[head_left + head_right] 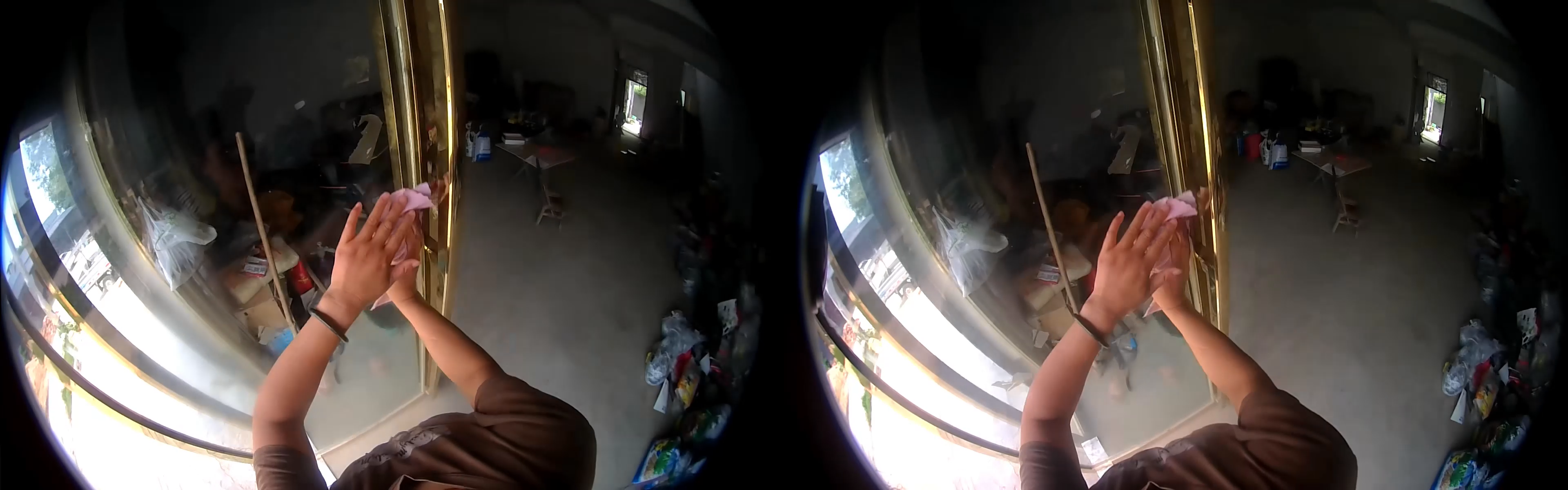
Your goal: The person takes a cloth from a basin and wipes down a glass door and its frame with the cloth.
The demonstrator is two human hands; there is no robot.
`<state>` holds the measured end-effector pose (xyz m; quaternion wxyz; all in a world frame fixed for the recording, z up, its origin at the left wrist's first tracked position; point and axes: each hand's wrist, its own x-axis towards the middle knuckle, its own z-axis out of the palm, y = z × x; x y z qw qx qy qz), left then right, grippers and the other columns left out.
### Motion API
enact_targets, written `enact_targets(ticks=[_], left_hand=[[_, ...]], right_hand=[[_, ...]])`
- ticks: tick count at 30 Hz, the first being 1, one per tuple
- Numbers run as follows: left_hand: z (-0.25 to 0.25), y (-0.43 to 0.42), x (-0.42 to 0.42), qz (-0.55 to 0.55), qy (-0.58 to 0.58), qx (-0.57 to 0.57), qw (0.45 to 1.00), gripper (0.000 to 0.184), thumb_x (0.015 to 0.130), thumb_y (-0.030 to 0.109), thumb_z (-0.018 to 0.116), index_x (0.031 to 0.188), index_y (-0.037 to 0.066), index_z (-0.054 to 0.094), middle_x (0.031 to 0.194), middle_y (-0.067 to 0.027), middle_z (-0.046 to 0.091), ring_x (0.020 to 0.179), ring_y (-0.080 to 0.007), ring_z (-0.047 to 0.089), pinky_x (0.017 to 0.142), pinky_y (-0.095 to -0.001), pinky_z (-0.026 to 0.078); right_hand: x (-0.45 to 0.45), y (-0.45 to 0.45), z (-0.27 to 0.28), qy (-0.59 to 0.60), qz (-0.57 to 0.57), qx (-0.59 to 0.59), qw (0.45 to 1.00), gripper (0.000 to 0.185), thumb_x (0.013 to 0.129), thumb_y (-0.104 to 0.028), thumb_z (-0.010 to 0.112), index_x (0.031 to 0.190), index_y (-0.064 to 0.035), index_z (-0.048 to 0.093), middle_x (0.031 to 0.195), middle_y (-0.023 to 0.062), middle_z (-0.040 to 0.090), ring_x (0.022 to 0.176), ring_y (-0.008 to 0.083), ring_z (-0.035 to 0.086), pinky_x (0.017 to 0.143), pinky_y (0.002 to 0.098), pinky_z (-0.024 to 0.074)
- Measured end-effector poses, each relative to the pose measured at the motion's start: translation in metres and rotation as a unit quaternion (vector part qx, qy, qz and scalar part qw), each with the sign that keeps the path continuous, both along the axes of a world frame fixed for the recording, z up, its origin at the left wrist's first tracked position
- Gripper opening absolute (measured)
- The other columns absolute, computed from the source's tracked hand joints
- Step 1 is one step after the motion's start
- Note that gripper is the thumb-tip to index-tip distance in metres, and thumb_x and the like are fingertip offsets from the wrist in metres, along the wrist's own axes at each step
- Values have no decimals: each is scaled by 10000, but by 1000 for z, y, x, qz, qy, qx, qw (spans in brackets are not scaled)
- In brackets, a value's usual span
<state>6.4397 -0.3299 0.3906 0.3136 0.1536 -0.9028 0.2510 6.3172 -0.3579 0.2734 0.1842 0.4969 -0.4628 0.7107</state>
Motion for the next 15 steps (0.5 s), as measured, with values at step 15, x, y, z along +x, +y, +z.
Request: enact_targets(ticks=[15], left_hand=[[1, -13, 88, 205, 145, -121, 960, 694, 891, 382, 680, 1520, 153, 495, 1625, 27, 399, 1524, -224, 321, 1226, -422, 230]], right_hand=[[-63, 71, 537, 465, -454, -225, 726, 305, 940, -205, 545, 1172, -63, 683, 1251, 128, 677, 1256, 287, 569, 1052, 438, 434]])
